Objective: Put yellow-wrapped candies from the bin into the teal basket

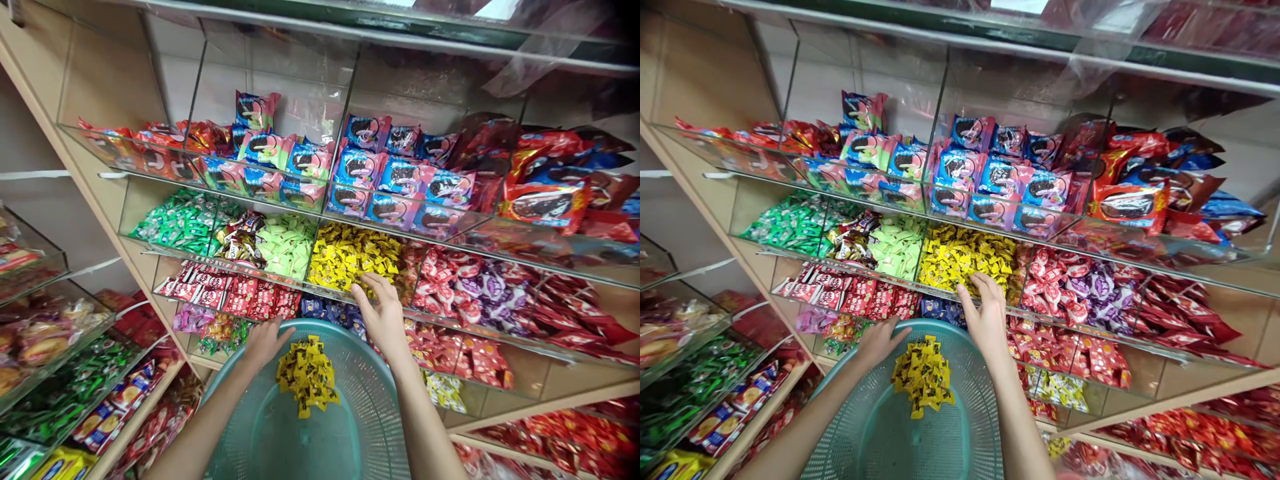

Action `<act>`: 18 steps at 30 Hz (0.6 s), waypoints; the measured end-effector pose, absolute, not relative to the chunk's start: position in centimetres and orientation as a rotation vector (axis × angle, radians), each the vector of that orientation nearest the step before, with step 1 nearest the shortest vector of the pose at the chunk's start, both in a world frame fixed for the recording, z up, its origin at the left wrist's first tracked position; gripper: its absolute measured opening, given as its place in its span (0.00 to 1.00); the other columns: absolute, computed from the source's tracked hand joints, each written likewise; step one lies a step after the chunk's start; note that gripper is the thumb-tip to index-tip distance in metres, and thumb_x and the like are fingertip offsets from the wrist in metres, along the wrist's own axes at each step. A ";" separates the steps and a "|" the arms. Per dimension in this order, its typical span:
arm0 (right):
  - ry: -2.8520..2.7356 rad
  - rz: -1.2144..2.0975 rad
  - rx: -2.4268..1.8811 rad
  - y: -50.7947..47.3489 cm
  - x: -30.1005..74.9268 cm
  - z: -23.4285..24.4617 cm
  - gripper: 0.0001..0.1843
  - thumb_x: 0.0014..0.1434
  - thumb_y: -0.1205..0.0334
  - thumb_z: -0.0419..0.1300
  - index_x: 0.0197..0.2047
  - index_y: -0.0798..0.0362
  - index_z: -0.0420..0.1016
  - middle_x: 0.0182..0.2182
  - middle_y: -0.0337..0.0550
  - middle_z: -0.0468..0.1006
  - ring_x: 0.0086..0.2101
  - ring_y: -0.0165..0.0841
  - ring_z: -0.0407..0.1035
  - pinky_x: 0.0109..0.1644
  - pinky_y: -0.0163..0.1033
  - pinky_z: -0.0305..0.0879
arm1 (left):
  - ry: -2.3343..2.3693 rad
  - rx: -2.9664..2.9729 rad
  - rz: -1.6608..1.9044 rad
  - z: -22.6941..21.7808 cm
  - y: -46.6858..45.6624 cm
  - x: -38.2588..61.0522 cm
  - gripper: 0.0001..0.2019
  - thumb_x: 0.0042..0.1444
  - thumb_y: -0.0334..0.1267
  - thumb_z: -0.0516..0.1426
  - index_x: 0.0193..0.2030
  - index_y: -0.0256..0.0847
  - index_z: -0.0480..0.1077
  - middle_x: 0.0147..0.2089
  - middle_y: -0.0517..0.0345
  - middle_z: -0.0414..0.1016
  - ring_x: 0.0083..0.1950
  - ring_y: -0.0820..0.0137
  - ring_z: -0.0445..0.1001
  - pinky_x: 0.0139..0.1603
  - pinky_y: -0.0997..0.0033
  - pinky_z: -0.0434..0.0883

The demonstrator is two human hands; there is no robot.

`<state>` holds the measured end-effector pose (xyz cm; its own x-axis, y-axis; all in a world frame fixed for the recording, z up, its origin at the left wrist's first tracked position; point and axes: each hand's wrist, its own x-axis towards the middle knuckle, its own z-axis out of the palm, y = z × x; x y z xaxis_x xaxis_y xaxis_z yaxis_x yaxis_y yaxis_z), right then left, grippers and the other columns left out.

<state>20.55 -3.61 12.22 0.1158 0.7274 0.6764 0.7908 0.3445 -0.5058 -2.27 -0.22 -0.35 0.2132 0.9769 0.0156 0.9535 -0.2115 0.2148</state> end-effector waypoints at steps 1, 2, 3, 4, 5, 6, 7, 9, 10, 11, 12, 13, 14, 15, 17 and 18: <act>-1.607 -0.049 -1.344 -3.9 20.4 12.6 0.17 0.58 0.52 0.54 0.44 0.54 0.73 0.46 0.49 0.72 0.47 0.37 0.64 0.53 0.46 0.58 | 1.863 2.324 0.218 -0.4 -0.2 -2.3 0.29 0.57 0.60 0.35 0.47 0.41 0.64 0.37 0.48 0.76 0.39 0.60 0.74 0.35 0.69 0.65; -1.600 -0.015 -1.305 -4.2 20.2 13.0 0.16 0.58 0.53 0.54 0.44 0.53 0.73 0.46 0.48 0.72 0.47 0.37 0.64 0.53 0.46 0.58 | 1.865 2.328 0.216 -0.4 -0.2 -2.3 0.30 0.57 0.60 0.35 0.46 0.41 0.64 0.37 0.48 0.76 0.39 0.60 0.74 0.35 0.69 0.65; -1.604 0.025 -1.274 -4.5 20.0 13.3 0.15 0.58 0.54 0.55 0.43 0.52 0.73 0.46 0.48 0.72 0.47 0.37 0.64 0.54 0.46 0.58 | 1.868 2.333 0.214 -0.4 -0.2 -2.3 0.30 0.57 0.60 0.35 0.46 0.41 0.64 0.37 0.48 0.76 0.39 0.59 0.74 0.35 0.68 0.65; -1.618 0.075 -1.246 -4.9 19.7 13.7 0.14 0.58 0.55 0.55 0.43 0.52 0.73 0.46 0.48 0.73 0.47 0.36 0.65 0.54 0.46 0.58 | 1.873 2.337 0.214 -0.4 -0.2 -2.3 0.30 0.57 0.60 0.35 0.46 0.41 0.64 0.37 0.48 0.76 0.39 0.59 0.74 0.34 0.68 0.65; -1.640 0.131 -1.219 -5.2 19.4 14.0 0.13 0.58 0.55 0.56 0.43 0.52 0.74 0.45 0.47 0.73 0.47 0.36 0.65 0.53 0.46 0.59 | 1.875 2.343 0.215 -0.5 -0.2 -2.3 0.29 0.57 0.60 0.35 0.46 0.41 0.64 0.37 0.49 0.76 0.38 0.59 0.74 0.34 0.68 0.65; -1.664 0.190 -1.192 -5.4 19.2 14.2 0.12 0.58 0.56 0.56 0.42 0.51 0.74 0.45 0.47 0.73 0.47 0.36 0.66 0.53 0.46 0.60 | 1.876 2.351 0.217 -0.5 -0.2 -2.3 0.29 0.57 0.60 0.35 0.47 0.42 0.64 0.37 0.49 0.76 0.38 0.59 0.74 0.34 0.68 0.65; -1.689 0.249 -1.166 -5.6 18.9 14.3 0.12 0.58 0.56 0.55 0.41 0.51 0.75 0.44 0.47 0.73 0.46 0.36 0.66 0.53 0.45 0.60 | 1.880 2.357 0.218 -0.5 -0.2 -2.3 0.29 0.57 0.60 0.35 0.47 0.42 0.64 0.37 0.49 0.76 0.38 0.59 0.74 0.34 0.68 0.65; -1.735 0.347 -1.125 -5.8 18.6 14.3 0.11 0.58 0.57 0.55 0.40 0.51 0.75 0.43 0.46 0.74 0.45 0.35 0.67 0.52 0.44 0.62 | 1.885 2.366 0.218 -0.6 -0.2 -2.3 0.28 0.57 0.60 0.36 0.46 0.42 0.64 0.37 0.50 0.76 0.38 0.59 0.74 0.34 0.68 0.65; -1.751 0.378 -1.109 -5.8 18.4 14.3 0.11 0.58 0.57 0.55 0.40 0.51 0.75 0.43 0.45 0.74 0.45 0.34 0.68 0.51 0.43 0.62 | 1.886 2.370 0.220 -0.6 -0.1 -2.3 0.28 0.57 0.60 0.36 0.45 0.42 0.64 0.37 0.50 0.76 0.38 0.59 0.74 0.34 0.68 0.65; -1.764 0.398 -1.097 -5.8 18.3 14.2 0.10 0.58 0.58 0.56 0.40 0.51 0.75 0.43 0.45 0.74 0.44 0.33 0.68 0.51 0.42 0.63 | 1.886 2.372 0.221 -0.6 -0.1 -2.3 0.28 0.57 0.60 0.36 0.45 0.42 0.64 0.37 0.50 0.76 0.38 0.59 0.74 0.34 0.68 0.65; -1.773 0.407 -1.088 -5.7 18.3 14.1 0.10 0.58 0.58 0.56 0.40 0.51 0.75 0.42 0.45 0.74 0.44 0.33 0.68 0.51 0.42 0.63 | 1.885 2.373 0.220 -0.6 -0.1 -2.3 0.28 0.57 0.60 0.36 0.45 0.42 0.64 0.37 0.50 0.76 0.38 0.59 0.74 0.34 0.68 0.65; -1.777 0.406 -1.082 -5.7 18.2 14.0 0.10 0.58 0.59 0.56 0.40 0.51 0.75 0.42 0.45 0.74 0.44 0.33 0.68 0.51 0.42 0.63 | 1.884 2.370 0.217 -0.5 -0.1 -2.3 0.28 0.58 0.60 0.36 0.44 0.42 0.64 0.37 0.50 0.76 0.38 0.59 0.74 0.34 0.68 0.65; -1.777 0.399 -1.078 -5.7 18.2 13.9 0.10 0.58 0.59 0.56 0.40 0.51 0.75 0.42 0.45 0.74 0.44 0.33 0.68 0.51 0.42 0.63 | 1.884 2.363 0.213 -0.5 -0.1 -2.3 0.28 0.58 0.60 0.36 0.44 0.42 0.64 0.37 0.50 0.76 0.38 0.59 0.74 0.35 0.67 0.65; -1.778 0.390 -1.073 -5.7 18.1 13.8 0.10 0.58 0.59 0.56 0.41 0.51 0.75 0.43 0.45 0.74 0.44 0.33 0.68 0.51 0.42 0.63 | 1.887 2.354 0.208 -0.5 -0.2 -2.3 0.28 0.58 0.60 0.36 0.45 0.42 0.65 0.37 0.49 0.76 0.38 0.59 0.74 0.35 0.67 0.65; -1.786 0.377 -1.057 -5.8 18.0 13.8 0.10 0.58 0.60 0.56 0.42 0.51 0.74 0.43 0.45 0.74 0.45 0.33 0.67 0.52 0.42 0.62 | 1.890 2.339 0.202 -0.5 -0.2 -2.2 0.28 0.58 0.60 0.36 0.45 0.41 0.65 0.37 0.48 0.76 0.38 0.59 0.74 0.36 0.67 0.65; -1.790 0.371 -1.046 -5.9 17.9 13.8 0.10 0.58 0.60 0.56 0.43 0.51 0.74 0.44 0.45 0.73 0.46 0.33 0.67 0.52 0.42 0.62 | 1.889 2.336 0.204 -0.5 -0.2 -2.2 0.28 0.58 0.60 0.36 0.45 0.41 0.65 0.37 0.48 0.76 0.39 0.59 0.74 0.36 0.67 0.65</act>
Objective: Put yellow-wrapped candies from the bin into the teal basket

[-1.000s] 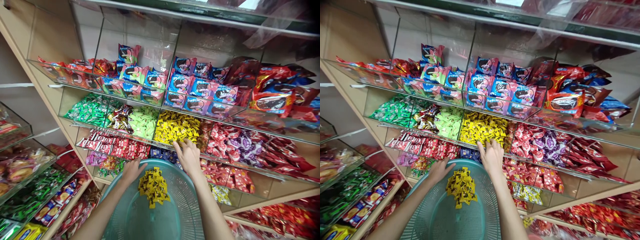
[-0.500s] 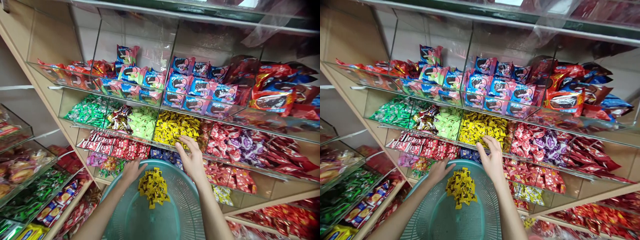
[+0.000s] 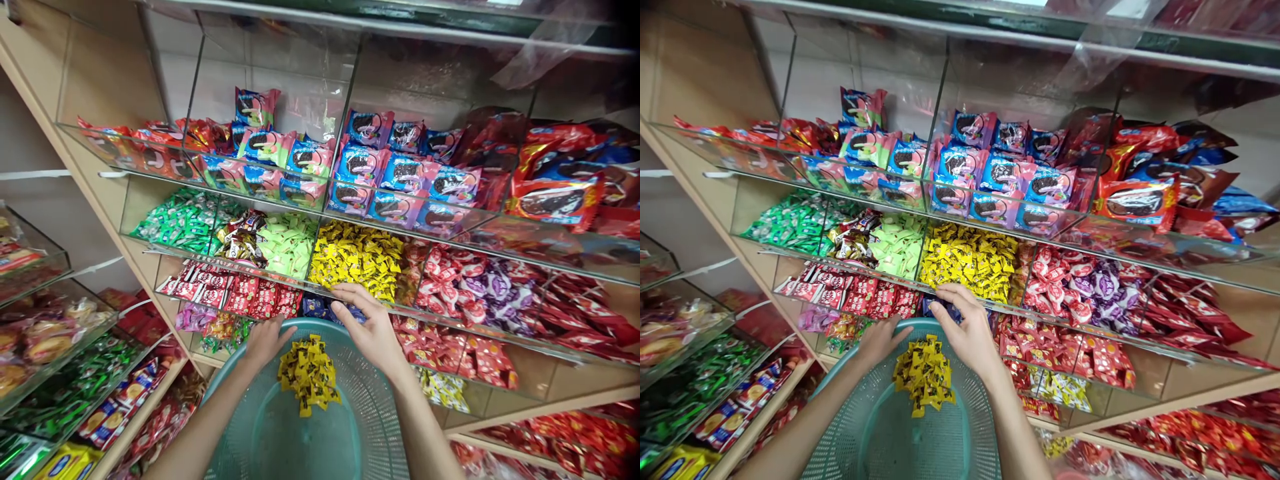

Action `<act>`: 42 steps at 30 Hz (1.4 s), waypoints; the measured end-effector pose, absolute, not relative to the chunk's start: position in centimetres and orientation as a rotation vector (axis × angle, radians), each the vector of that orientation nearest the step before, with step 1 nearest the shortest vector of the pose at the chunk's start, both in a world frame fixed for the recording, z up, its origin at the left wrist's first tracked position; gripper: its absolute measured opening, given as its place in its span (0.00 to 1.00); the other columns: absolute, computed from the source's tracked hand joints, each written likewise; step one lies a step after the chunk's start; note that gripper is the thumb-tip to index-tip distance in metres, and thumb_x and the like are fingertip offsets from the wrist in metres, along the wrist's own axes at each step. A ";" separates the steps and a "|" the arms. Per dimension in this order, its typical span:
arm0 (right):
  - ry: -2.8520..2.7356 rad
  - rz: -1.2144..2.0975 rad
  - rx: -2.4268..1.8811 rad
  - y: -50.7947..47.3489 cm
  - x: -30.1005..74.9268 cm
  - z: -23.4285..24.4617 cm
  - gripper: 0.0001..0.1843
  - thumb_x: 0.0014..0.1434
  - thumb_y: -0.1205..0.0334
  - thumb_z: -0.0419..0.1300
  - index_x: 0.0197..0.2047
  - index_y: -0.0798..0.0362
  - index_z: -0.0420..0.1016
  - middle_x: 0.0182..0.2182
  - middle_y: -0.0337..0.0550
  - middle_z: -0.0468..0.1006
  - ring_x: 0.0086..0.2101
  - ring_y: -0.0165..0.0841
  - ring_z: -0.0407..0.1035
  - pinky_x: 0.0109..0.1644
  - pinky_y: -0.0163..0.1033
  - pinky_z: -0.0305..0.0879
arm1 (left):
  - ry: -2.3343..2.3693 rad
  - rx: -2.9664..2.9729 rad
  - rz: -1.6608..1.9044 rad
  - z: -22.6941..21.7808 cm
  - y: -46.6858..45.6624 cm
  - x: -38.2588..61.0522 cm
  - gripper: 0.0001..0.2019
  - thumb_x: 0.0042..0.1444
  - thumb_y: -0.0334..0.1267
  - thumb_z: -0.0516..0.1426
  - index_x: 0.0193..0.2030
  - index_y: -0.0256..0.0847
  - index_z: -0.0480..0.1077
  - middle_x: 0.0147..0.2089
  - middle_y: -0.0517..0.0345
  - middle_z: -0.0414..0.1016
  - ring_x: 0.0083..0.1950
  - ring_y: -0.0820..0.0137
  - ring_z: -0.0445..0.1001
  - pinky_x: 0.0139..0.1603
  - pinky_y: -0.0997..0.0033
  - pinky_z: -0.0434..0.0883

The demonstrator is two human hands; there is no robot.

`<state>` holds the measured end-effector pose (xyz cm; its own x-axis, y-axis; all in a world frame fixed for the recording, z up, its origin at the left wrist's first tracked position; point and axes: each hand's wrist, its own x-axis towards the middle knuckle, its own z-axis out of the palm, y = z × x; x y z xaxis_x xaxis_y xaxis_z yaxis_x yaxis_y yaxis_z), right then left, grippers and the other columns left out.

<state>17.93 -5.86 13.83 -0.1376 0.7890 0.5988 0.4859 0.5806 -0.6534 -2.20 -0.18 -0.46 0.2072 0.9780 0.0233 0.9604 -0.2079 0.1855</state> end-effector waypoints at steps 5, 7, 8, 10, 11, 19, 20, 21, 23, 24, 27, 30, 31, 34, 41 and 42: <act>-1.831 0.443 -1.003 -6.1 17.3 13.8 0.11 0.58 0.59 0.55 0.43 0.50 0.74 0.44 0.45 0.73 0.46 0.34 0.67 0.52 0.42 0.62 | 1.883 2.325 0.220 -0.4 -0.2 -2.2 0.29 0.57 0.60 0.36 0.47 0.41 0.65 0.38 0.48 0.76 0.39 0.60 0.74 0.36 0.67 0.64; -1.879 0.544 -1.004 -5.8 17.0 13.3 0.11 0.59 0.58 0.54 0.41 0.50 0.75 0.42 0.44 0.74 0.44 0.33 0.67 0.50 0.40 0.63 | 1.877 2.324 0.223 -0.4 -0.2 -2.2 0.29 0.57 0.60 0.37 0.47 0.42 0.64 0.38 0.49 0.76 0.39 0.60 0.74 0.36 0.68 0.64; -1.910 0.600 -1.009 -5.6 16.9 12.9 0.11 0.59 0.57 0.54 0.39 0.51 0.75 0.41 0.44 0.74 0.43 0.32 0.68 0.49 0.39 0.63 | 1.872 2.331 0.228 -0.3 -0.2 -2.2 0.28 0.57 0.60 0.37 0.47 0.42 0.64 0.38 0.49 0.76 0.38 0.60 0.74 0.36 0.68 0.64; -1.971 0.701 -1.033 -5.0 16.8 11.7 0.13 0.59 0.55 0.53 0.36 0.52 0.76 0.38 0.44 0.74 0.40 0.31 0.69 0.47 0.38 0.64 | 1.858 2.349 0.245 -0.2 -0.2 -2.2 0.28 0.57 0.60 0.37 0.47 0.43 0.64 0.37 0.51 0.76 0.38 0.60 0.75 0.34 0.68 0.64; -1.998 0.741 -1.052 -4.6 16.7 11.0 0.14 0.59 0.54 0.53 0.36 0.53 0.76 0.38 0.44 0.74 0.39 0.31 0.69 0.46 0.38 0.64 | 1.852 2.355 0.251 -0.2 -0.2 -2.2 0.27 0.57 0.60 0.37 0.47 0.43 0.64 0.37 0.51 0.76 0.37 0.60 0.75 0.33 0.69 0.64; -2.118 0.863 -1.221 -3.1 17.0 7.3 0.23 0.58 0.46 0.51 0.31 0.56 0.76 0.32 0.44 0.76 0.33 0.31 0.69 0.38 0.35 0.63 | 1.848 2.333 0.214 0.2 -0.2 -2.2 0.27 0.57 0.59 0.37 0.47 0.41 0.64 0.38 0.49 0.76 0.38 0.60 0.74 0.35 0.68 0.64; -2.131 0.862 -1.223 -3.1 17.0 7.2 0.24 0.58 0.45 0.50 0.31 0.56 0.77 0.32 0.44 0.76 0.32 0.31 0.69 0.37 0.34 0.63 | 1.844 2.338 0.215 0.2 -0.2 -2.2 0.28 0.57 0.59 0.37 0.47 0.41 0.64 0.38 0.49 0.75 0.39 0.60 0.74 0.36 0.68 0.64; -2.140 0.856 -1.223 -3.1 17.0 7.2 0.24 0.58 0.45 0.50 0.31 0.56 0.77 0.32 0.44 0.77 0.32 0.31 0.69 0.37 0.34 0.63 | 1.840 2.344 0.215 0.2 -0.2 -2.3 0.28 0.57 0.59 0.37 0.47 0.42 0.64 0.38 0.49 0.75 0.39 0.60 0.74 0.36 0.68 0.64; -2.153 0.839 -1.228 -3.1 16.9 7.1 0.24 0.59 0.45 0.50 0.32 0.56 0.77 0.33 0.44 0.77 0.33 0.31 0.69 0.38 0.35 0.63 | 1.835 2.354 0.217 0.2 -0.2 -2.3 0.27 0.58 0.59 0.37 0.47 0.42 0.64 0.39 0.49 0.75 0.40 0.60 0.74 0.36 0.68 0.64; -2.158 0.833 -1.236 -3.1 16.9 7.1 0.23 0.58 0.46 0.50 0.32 0.55 0.77 0.33 0.44 0.77 0.33 0.32 0.70 0.38 0.35 0.63 | 1.836 2.356 0.219 0.2 -0.2 -2.3 0.27 0.58 0.59 0.37 0.47 0.42 0.64 0.39 0.49 0.75 0.40 0.60 0.74 0.36 0.68 0.64; -2.179 0.844 -1.272 -3.2 16.7 6.9 0.23 0.58 0.46 0.51 0.33 0.55 0.78 0.33 0.44 0.78 0.34 0.33 0.70 0.40 0.36 0.63 | 1.847 2.345 0.222 0.2 -0.2 -2.2 0.27 0.57 0.59 0.37 0.45 0.42 0.64 0.38 0.49 0.76 0.39 0.60 0.74 0.35 0.69 0.64; -2.189 0.857 -1.287 -3.2 16.6 6.6 0.23 0.57 0.45 0.52 0.34 0.55 0.78 0.34 0.44 0.78 0.35 0.34 0.70 0.41 0.37 0.64 | 1.850 2.349 0.230 0.2 -0.2 -2.3 0.27 0.57 0.59 0.38 0.45 0.42 0.64 0.38 0.50 0.76 0.39 0.60 0.74 0.34 0.69 0.64; -2.188 0.852 -1.285 -3.1 16.6 6.5 0.23 0.57 0.44 0.52 0.34 0.55 0.78 0.34 0.45 0.78 0.36 0.34 0.70 0.41 0.37 0.64 | 1.848 2.358 0.235 0.1 -0.1 -2.3 0.27 0.57 0.59 0.38 0.45 0.42 0.64 0.38 0.50 0.76 0.39 0.60 0.74 0.34 0.69 0.64; -2.193 0.830 -1.284 -3.0 16.6 6.1 0.23 0.57 0.44 0.52 0.34 0.55 0.78 0.34 0.44 0.78 0.36 0.33 0.70 0.41 0.37 0.63 | 1.836 2.369 0.242 0.0 -0.1 -2.3 0.27 0.57 0.59 0.37 0.45 0.42 0.64 0.38 0.50 0.76 0.38 0.60 0.74 0.33 0.69 0.64; -2.248 0.778 -1.344 -2.8 16.7 5.2 0.21 0.57 0.47 0.53 0.34 0.55 0.78 0.36 0.45 0.77 0.37 0.34 0.70 0.43 0.37 0.63 | 1.827 2.335 0.245 -0.1 -0.1 -2.2 0.27 0.58 0.59 0.38 0.47 0.42 0.64 0.40 0.49 0.75 0.40 0.62 0.74 0.38 0.69 0.64; -2.247 0.772 -1.345 -2.8 16.7 5.0 0.20 0.57 0.48 0.53 0.33 0.55 0.78 0.36 0.45 0.77 0.37 0.35 0.70 0.43 0.37 0.63 | 1.830 2.340 0.246 -0.1 -0.1 -2.2 0.27 0.58 0.59 0.38 0.47 0.42 0.64 0.40 0.50 0.75 0.40 0.61 0.74 0.38 0.68 0.64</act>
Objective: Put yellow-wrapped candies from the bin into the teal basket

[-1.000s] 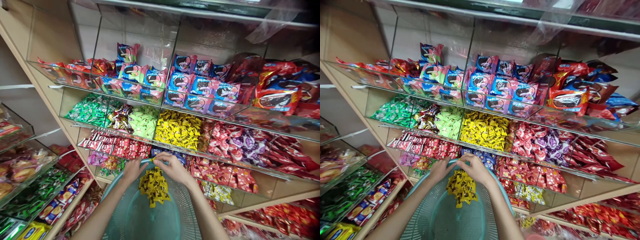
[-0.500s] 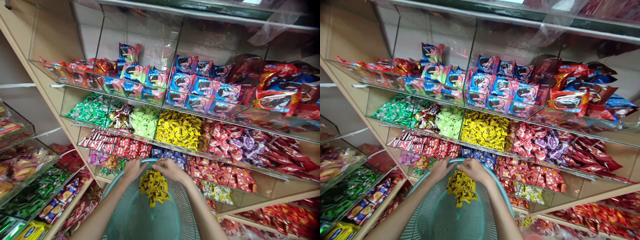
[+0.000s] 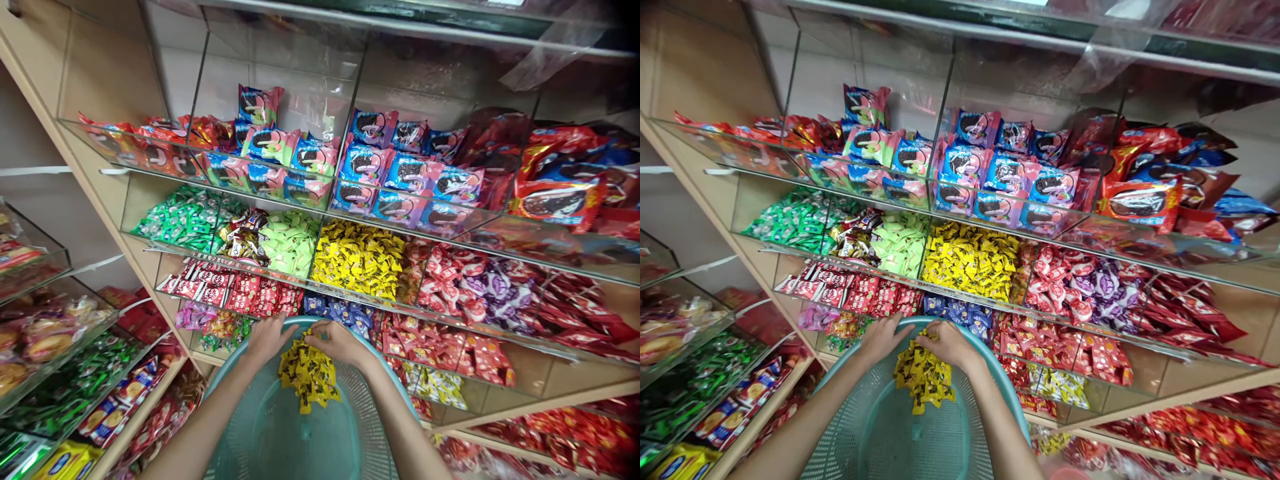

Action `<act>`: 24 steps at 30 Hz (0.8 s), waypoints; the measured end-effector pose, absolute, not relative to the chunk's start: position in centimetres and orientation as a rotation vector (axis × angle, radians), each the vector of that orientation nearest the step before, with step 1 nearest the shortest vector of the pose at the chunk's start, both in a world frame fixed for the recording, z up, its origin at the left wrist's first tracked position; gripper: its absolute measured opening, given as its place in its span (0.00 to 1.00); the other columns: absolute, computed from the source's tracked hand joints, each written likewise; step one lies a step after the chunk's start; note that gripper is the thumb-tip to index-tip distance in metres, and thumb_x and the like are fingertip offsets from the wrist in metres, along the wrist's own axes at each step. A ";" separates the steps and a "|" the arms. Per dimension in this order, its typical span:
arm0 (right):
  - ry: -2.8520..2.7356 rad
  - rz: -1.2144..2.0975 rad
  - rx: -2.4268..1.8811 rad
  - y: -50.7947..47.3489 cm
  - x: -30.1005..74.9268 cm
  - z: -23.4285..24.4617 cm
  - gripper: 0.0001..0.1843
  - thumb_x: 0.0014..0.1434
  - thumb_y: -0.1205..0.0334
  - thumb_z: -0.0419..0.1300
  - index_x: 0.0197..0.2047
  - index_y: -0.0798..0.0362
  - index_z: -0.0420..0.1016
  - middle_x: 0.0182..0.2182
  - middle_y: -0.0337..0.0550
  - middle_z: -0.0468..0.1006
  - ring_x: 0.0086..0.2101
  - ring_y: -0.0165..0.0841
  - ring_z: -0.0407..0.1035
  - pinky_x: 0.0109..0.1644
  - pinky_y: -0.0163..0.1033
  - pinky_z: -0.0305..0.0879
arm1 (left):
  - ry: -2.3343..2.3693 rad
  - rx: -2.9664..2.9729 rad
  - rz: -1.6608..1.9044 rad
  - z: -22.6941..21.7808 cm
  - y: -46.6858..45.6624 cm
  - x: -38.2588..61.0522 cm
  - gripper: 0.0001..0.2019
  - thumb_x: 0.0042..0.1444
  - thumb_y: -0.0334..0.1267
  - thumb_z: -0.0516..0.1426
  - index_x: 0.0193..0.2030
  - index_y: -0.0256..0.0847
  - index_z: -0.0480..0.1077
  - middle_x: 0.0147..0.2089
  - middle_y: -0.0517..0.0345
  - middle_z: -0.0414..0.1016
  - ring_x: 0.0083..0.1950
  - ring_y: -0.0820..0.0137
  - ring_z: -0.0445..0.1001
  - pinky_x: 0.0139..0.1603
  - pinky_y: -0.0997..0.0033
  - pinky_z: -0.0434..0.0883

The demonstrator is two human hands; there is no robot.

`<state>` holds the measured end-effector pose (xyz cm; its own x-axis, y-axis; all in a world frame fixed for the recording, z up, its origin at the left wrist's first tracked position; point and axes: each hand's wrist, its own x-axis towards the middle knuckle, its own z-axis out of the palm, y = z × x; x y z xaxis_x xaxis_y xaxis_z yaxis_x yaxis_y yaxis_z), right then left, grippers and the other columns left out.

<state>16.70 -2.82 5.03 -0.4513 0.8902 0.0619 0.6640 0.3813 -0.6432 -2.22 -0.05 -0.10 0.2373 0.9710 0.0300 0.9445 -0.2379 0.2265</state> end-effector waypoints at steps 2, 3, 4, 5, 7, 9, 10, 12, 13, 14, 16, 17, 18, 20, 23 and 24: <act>-2.235 0.767 -1.339 -2.9 16.6 4.8 0.17 0.56 0.50 0.55 0.33 0.53 0.78 0.34 0.44 0.77 0.36 0.35 0.70 0.42 0.38 0.63 | 1.836 2.346 0.239 -0.1 0.0 -2.2 0.27 0.58 0.59 0.38 0.47 0.42 0.64 0.39 0.50 0.75 0.39 0.61 0.74 0.37 0.68 0.64; -2.229 0.767 -1.332 -3.0 16.6 4.7 0.16 0.55 0.51 0.56 0.32 0.53 0.78 0.33 0.43 0.77 0.36 0.35 0.70 0.42 0.38 0.63 | 1.837 2.349 0.236 -0.1 0.0 -2.2 0.27 0.58 0.59 0.38 0.47 0.42 0.64 0.39 0.50 0.75 0.39 0.60 0.74 0.36 0.68 0.64; -2.231 0.771 -1.320 -3.0 16.5 4.6 0.15 0.55 0.51 0.56 0.32 0.52 0.78 0.32 0.43 0.77 0.35 0.36 0.70 0.41 0.38 0.63 | 1.838 2.351 0.233 -0.1 0.0 -2.2 0.27 0.58 0.59 0.38 0.47 0.42 0.64 0.39 0.50 0.75 0.39 0.60 0.74 0.36 0.68 0.64; -2.240 0.778 -1.307 -3.1 16.5 4.6 0.14 0.55 0.52 0.57 0.31 0.52 0.78 0.30 0.42 0.77 0.35 0.35 0.70 0.40 0.37 0.63 | 1.837 2.351 0.230 -0.1 0.0 -2.2 0.27 0.58 0.59 0.38 0.47 0.42 0.64 0.39 0.50 0.76 0.39 0.60 0.74 0.36 0.68 0.64; -2.266 0.799 -1.283 -3.2 16.5 4.7 0.13 0.54 0.52 0.57 0.29 0.51 0.78 0.28 0.41 0.77 0.32 0.34 0.69 0.37 0.37 0.63 | 1.837 2.345 0.226 0.0 0.0 -2.2 0.27 0.58 0.59 0.38 0.47 0.42 0.64 0.39 0.49 0.75 0.39 0.60 0.74 0.36 0.68 0.64; -2.289 0.821 -1.278 -3.3 16.5 4.8 0.14 0.54 0.52 0.57 0.25 0.50 0.77 0.24 0.39 0.76 0.29 0.33 0.68 0.34 0.36 0.62 | 1.845 2.330 0.218 0.1 -0.1 -2.2 0.27 0.57 0.59 0.38 0.48 0.42 0.64 0.39 0.49 0.75 0.40 0.60 0.74 0.37 0.67 0.64; -2.297 0.831 -1.284 -3.3 16.5 4.8 0.15 0.54 0.51 0.57 0.24 0.50 0.77 0.22 0.38 0.75 0.27 0.32 0.67 0.32 0.35 0.62 | 1.847 2.323 0.212 0.2 -0.1 -2.2 0.27 0.57 0.59 0.38 0.48 0.42 0.64 0.40 0.48 0.75 0.40 0.60 0.74 0.38 0.67 0.64; -2.310 0.841 -1.309 -3.3 16.5 4.9 0.17 0.54 0.51 0.56 0.21 0.50 0.76 0.20 0.38 0.74 0.24 0.30 0.65 0.30 0.34 0.60 | 1.849 2.320 0.207 0.2 -0.1 -2.2 0.28 0.57 0.59 0.38 0.48 0.42 0.64 0.40 0.48 0.75 0.41 0.60 0.74 0.38 0.66 0.64; -2.319 0.843 -1.324 -3.3 16.5 4.9 0.17 0.54 0.51 0.56 0.20 0.51 0.75 0.20 0.38 0.74 0.24 0.30 0.65 0.29 0.34 0.59 | 1.850 2.320 0.206 0.2 -0.2 -2.2 0.28 0.57 0.59 0.37 0.48 0.42 0.64 0.40 0.48 0.75 0.41 0.60 0.74 0.38 0.66 0.64; -2.327 0.843 -1.338 -3.3 16.5 4.9 0.18 0.54 0.52 0.56 0.20 0.51 0.75 0.20 0.38 0.74 0.23 0.29 0.64 0.28 0.34 0.59 | 1.851 2.321 0.204 0.2 -0.2 -2.1 0.28 0.57 0.59 0.37 0.48 0.42 0.64 0.40 0.48 0.75 0.40 0.60 0.74 0.39 0.66 0.64; -2.338 0.835 -1.360 -3.3 16.5 4.8 0.19 0.54 0.52 0.56 0.19 0.52 0.74 0.20 0.38 0.74 0.23 0.29 0.64 0.28 0.34 0.58 | 1.857 2.326 0.203 0.2 -0.1 -2.1 0.28 0.57 0.59 0.37 0.48 0.42 0.64 0.40 0.48 0.75 0.40 0.60 0.74 0.38 0.66 0.65; -2.341 0.830 -1.364 -3.3 16.5 4.8 0.19 0.55 0.52 0.56 0.19 0.52 0.74 0.20 0.38 0.74 0.23 0.29 0.64 0.28 0.34 0.58 | 1.862 2.333 0.205 0.2 -0.1 -2.1 0.28 0.57 0.59 0.37 0.48 0.42 0.64 0.39 0.48 0.75 0.40 0.60 0.74 0.38 0.67 0.65; -2.339 0.823 -1.360 -3.3 16.5 4.9 0.19 0.55 0.52 0.56 0.19 0.53 0.74 0.21 0.39 0.75 0.23 0.29 0.64 0.29 0.34 0.59 | 1.865 2.343 0.208 0.1 -0.1 -2.1 0.27 0.58 0.59 0.37 0.48 0.42 0.64 0.39 0.49 0.75 0.40 0.60 0.74 0.38 0.67 0.65; -2.319 0.801 -1.324 -3.4 16.4 5.4 0.18 0.56 0.52 0.55 0.22 0.53 0.75 0.24 0.40 0.76 0.26 0.30 0.67 0.31 0.34 0.60 | 1.863 2.363 0.216 0.1 -0.1 -2.2 0.27 0.58 0.59 0.38 0.47 0.42 0.64 0.39 0.49 0.75 0.39 0.60 0.74 0.37 0.67 0.65; -2.253 0.735 -1.201 -3.7 16.1 7.1 0.16 0.60 0.55 0.51 0.29 0.52 0.77 0.31 0.41 0.77 0.32 0.31 0.69 0.38 0.35 0.63 | 1.850 2.369 0.217 0.1 -0.2 -2.2 0.26 0.58 0.58 0.37 0.46 0.42 0.64 0.38 0.50 0.76 0.39 0.60 0.74 0.35 0.68 0.65; -2.220 0.698 -1.153 -3.9 16.0 7.8 0.16 0.61 0.55 0.50 0.32 0.52 0.77 0.32 0.41 0.77 0.34 0.31 0.70 0.40 0.36 0.63 | 1.848 2.365 0.215 0.2 -0.2 -2.2 0.26 0.58 0.58 0.37 0.45 0.42 0.64 0.37 0.50 0.76 0.39 0.60 0.75 0.35 0.68 0.65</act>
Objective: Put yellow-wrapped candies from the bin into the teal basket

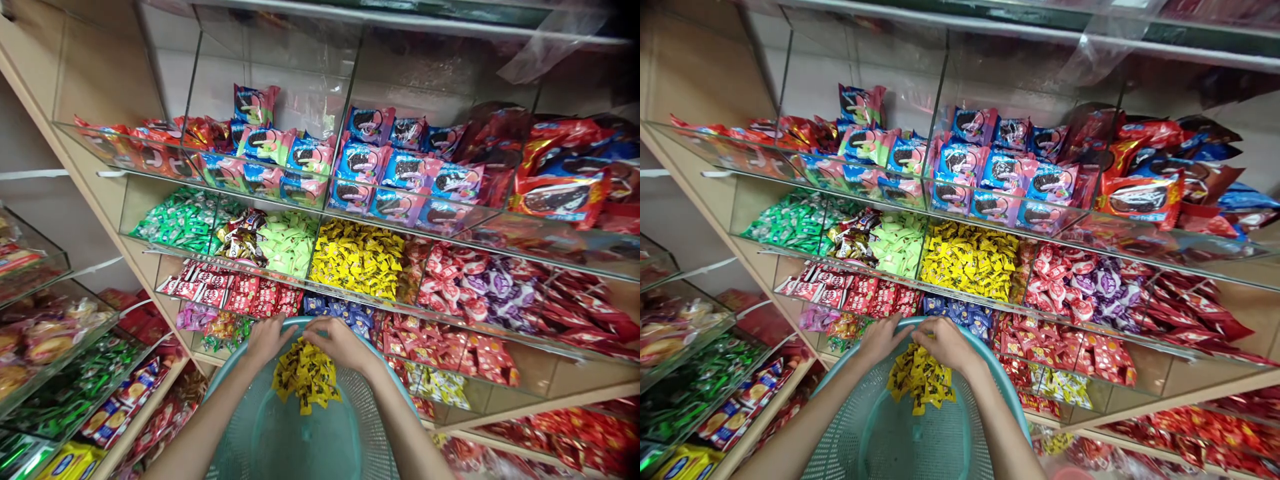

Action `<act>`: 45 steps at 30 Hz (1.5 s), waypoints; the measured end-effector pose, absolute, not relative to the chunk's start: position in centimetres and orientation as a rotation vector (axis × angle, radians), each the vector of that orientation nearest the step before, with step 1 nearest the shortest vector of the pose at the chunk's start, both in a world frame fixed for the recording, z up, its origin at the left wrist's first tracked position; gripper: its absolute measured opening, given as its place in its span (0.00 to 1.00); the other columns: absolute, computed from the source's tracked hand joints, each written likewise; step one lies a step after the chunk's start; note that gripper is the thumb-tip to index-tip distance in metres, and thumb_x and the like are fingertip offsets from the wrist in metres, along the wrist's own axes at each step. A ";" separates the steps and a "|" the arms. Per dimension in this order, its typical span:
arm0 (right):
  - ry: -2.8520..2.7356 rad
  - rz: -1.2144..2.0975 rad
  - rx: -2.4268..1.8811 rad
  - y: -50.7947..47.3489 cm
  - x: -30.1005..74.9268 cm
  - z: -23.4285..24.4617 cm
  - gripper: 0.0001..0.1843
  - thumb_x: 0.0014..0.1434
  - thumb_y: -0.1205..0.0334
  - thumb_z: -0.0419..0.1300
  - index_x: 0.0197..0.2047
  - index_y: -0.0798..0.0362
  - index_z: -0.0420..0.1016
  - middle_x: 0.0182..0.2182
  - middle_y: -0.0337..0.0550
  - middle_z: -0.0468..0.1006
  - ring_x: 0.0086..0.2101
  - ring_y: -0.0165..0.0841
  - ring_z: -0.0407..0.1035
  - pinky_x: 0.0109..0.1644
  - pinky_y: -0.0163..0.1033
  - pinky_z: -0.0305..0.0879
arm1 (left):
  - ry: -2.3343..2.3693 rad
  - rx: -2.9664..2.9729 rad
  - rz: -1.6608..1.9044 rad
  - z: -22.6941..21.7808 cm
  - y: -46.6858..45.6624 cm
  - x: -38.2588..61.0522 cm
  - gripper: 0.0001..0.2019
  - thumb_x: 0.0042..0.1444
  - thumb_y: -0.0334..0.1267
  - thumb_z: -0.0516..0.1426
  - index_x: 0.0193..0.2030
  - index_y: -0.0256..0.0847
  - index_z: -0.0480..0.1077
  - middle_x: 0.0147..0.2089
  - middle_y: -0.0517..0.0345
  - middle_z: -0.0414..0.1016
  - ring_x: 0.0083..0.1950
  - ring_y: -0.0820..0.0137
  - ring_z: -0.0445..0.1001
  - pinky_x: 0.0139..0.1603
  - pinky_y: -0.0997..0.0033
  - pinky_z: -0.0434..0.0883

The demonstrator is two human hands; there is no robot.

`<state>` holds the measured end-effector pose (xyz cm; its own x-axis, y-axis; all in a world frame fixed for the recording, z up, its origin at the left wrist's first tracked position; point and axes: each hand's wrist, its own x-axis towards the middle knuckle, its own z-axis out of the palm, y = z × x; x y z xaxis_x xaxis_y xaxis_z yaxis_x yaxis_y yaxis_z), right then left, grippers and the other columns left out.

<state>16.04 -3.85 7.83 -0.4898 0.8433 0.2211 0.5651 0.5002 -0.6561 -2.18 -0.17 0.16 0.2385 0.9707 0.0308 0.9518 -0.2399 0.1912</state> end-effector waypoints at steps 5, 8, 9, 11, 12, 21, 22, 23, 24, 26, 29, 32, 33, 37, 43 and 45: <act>-1.970 0.292 -1.030 -4.7 16.2 11.2 0.12 0.61 0.60 0.50 0.40 0.49 0.74 0.40 0.44 0.76 0.42 0.33 0.68 0.48 0.41 0.61 | 1.885 2.310 0.191 0.2 -0.2 -2.1 0.27 0.58 0.58 0.38 0.47 0.41 0.64 0.37 0.50 0.76 0.39 0.61 0.74 0.36 0.70 0.64; -1.818 -0.015 -1.136 -4.6 17.2 11.7 0.12 0.60 0.61 0.51 0.45 0.49 0.72 0.43 0.45 0.74 0.46 0.36 0.65 0.52 0.45 0.57 | 1.882 2.314 0.201 0.0 -0.2 -2.1 0.27 0.58 0.59 0.37 0.47 0.42 0.65 0.38 0.49 0.76 0.40 0.61 0.74 0.37 0.69 0.64; -1.778 -0.091 -1.195 -4.4 17.7 11.5 0.12 0.60 0.60 0.52 0.45 0.49 0.72 0.43 0.46 0.74 0.46 0.36 0.64 0.53 0.46 0.56 | 1.872 2.318 0.209 0.0 -0.2 -2.1 0.27 0.58 0.59 0.37 0.46 0.42 0.65 0.38 0.49 0.76 0.40 0.61 0.74 0.37 0.69 0.64; -1.722 -0.195 -1.316 -3.9 18.6 11.1 0.14 0.60 0.58 0.52 0.46 0.51 0.71 0.44 0.47 0.73 0.47 0.38 0.62 0.53 0.47 0.54 | 1.859 2.317 0.217 0.0 -0.2 -2.2 0.28 0.57 0.59 0.37 0.47 0.42 0.65 0.38 0.49 0.76 0.40 0.61 0.74 0.37 0.69 0.64; -1.712 -0.223 -1.368 -3.7 19.0 10.8 0.15 0.60 0.57 0.51 0.47 0.52 0.71 0.45 0.48 0.73 0.48 0.38 0.62 0.54 0.47 0.53 | 1.859 2.311 0.217 0.0 -0.2 -2.2 0.28 0.57 0.60 0.37 0.47 0.41 0.64 0.38 0.49 0.76 0.40 0.61 0.74 0.36 0.69 0.64; -1.808 -0.227 -1.619 -3.3 18.9 11.2 0.23 0.60 0.46 0.48 0.46 0.52 0.72 0.51 0.51 0.69 0.50 0.43 0.58 0.50 0.50 0.51 | 1.848 2.322 0.224 0.2 -0.3 -2.2 0.28 0.57 0.60 0.36 0.45 0.41 0.64 0.37 0.49 0.76 0.38 0.61 0.74 0.34 0.70 0.64; -1.817 -0.208 -1.648 -3.4 18.8 11.4 0.24 0.60 0.45 0.47 0.45 0.52 0.73 0.52 0.51 0.68 0.50 0.44 0.58 0.50 0.50 0.51 | 1.851 2.324 0.225 0.1 -0.3 -2.3 0.28 0.57 0.60 0.36 0.45 0.41 0.64 0.37 0.49 0.76 0.37 0.61 0.74 0.33 0.70 0.64; -1.827 -0.184 -1.673 -3.4 18.8 11.6 0.24 0.60 0.45 0.46 0.44 0.52 0.74 0.52 0.51 0.68 0.49 0.44 0.58 0.50 0.50 0.51 | 1.858 2.322 0.223 0.1 -0.3 -2.3 0.28 0.57 0.60 0.36 0.45 0.41 0.64 0.36 0.49 0.76 0.37 0.61 0.75 0.33 0.70 0.64; -1.838 -0.160 -1.695 -3.4 18.8 11.7 0.25 0.61 0.44 0.45 0.43 0.52 0.74 0.51 0.51 0.69 0.48 0.44 0.59 0.49 0.50 0.52 | 1.865 2.318 0.219 0.0 -0.3 -2.2 0.29 0.57 0.60 0.36 0.45 0.41 0.64 0.36 0.49 0.76 0.38 0.61 0.75 0.33 0.70 0.64; -1.857 -0.127 -1.733 -3.4 18.8 12.0 0.25 0.61 0.44 0.44 0.42 0.51 0.75 0.49 0.50 0.71 0.46 0.43 0.61 0.47 0.49 0.52 | 1.878 2.306 0.208 0.1 -0.4 -2.2 0.28 0.57 0.60 0.37 0.46 0.40 0.64 0.36 0.49 0.76 0.38 0.60 0.75 0.33 0.70 0.64; -1.865 -0.116 -1.784 -3.4 18.8 12.3 0.26 0.61 0.43 0.43 0.41 0.50 0.75 0.43 0.48 0.74 0.43 0.41 0.62 0.45 0.46 0.52 | 1.875 2.296 0.203 0.2 -0.5 -2.2 0.28 0.57 0.61 0.37 0.46 0.41 0.64 0.36 0.50 0.76 0.39 0.60 0.75 0.34 0.70 0.64; -1.863 -0.102 -1.818 -3.4 18.7 12.5 0.26 0.61 0.43 0.42 0.40 0.49 0.75 0.40 0.45 0.75 0.42 0.39 0.62 0.44 0.43 0.51 | 1.872 2.287 0.200 0.2 -0.5 -2.2 0.29 0.56 0.61 0.37 0.45 0.41 0.64 0.36 0.50 0.76 0.39 0.61 0.75 0.34 0.71 0.64; -1.863 -0.095 -1.827 -3.4 18.7 12.6 0.26 0.61 0.43 0.42 0.40 0.49 0.75 0.39 0.45 0.75 0.42 0.39 0.62 0.44 0.43 0.51 | 1.872 2.292 0.200 0.2 -0.5 -2.2 0.29 0.56 0.61 0.37 0.45 0.41 0.64 0.36 0.50 0.76 0.38 0.61 0.75 0.34 0.71 0.64; -1.854 -0.076 -1.854 -3.3 18.6 12.6 0.25 0.61 0.43 0.43 0.41 0.48 0.75 0.42 0.45 0.75 0.43 0.40 0.63 0.45 0.44 0.51 | 1.869 2.324 0.216 0.1 -0.4 -2.3 0.28 0.56 0.61 0.37 0.44 0.41 0.64 0.35 0.51 0.76 0.38 0.60 0.75 0.33 0.71 0.63; -1.853 -0.101 -1.810 -3.3 18.8 12.3 0.24 0.60 0.43 0.46 0.46 0.48 0.74 0.47 0.45 0.72 0.44 0.40 0.63 0.46 0.45 0.52 | 1.867 2.326 0.223 -0.2 -0.3 -2.4 0.30 0.56 0.61 0.37 0.48 0.41 0.64 0.36 0.48 0.76 0.39 0.59 0.74 0.33 0.69 0.64; -1.842 -0.096 -1.781 -3.2 18.8 12.1 0.23 0.59 0.43 0.47 0.46 0.48 0.73 0.47 0.44 0.73 0.44 0.40 0.63 0.46 0.45 0.52 | 1.866 2.326 0.221 -0.2 -0.3 -2.4 0.30 0.56 0.61 0.36 0.49 0.41 0.63 0.36 0.48 0.76 0.39 0.59 0.74 0.34 0.69 0.64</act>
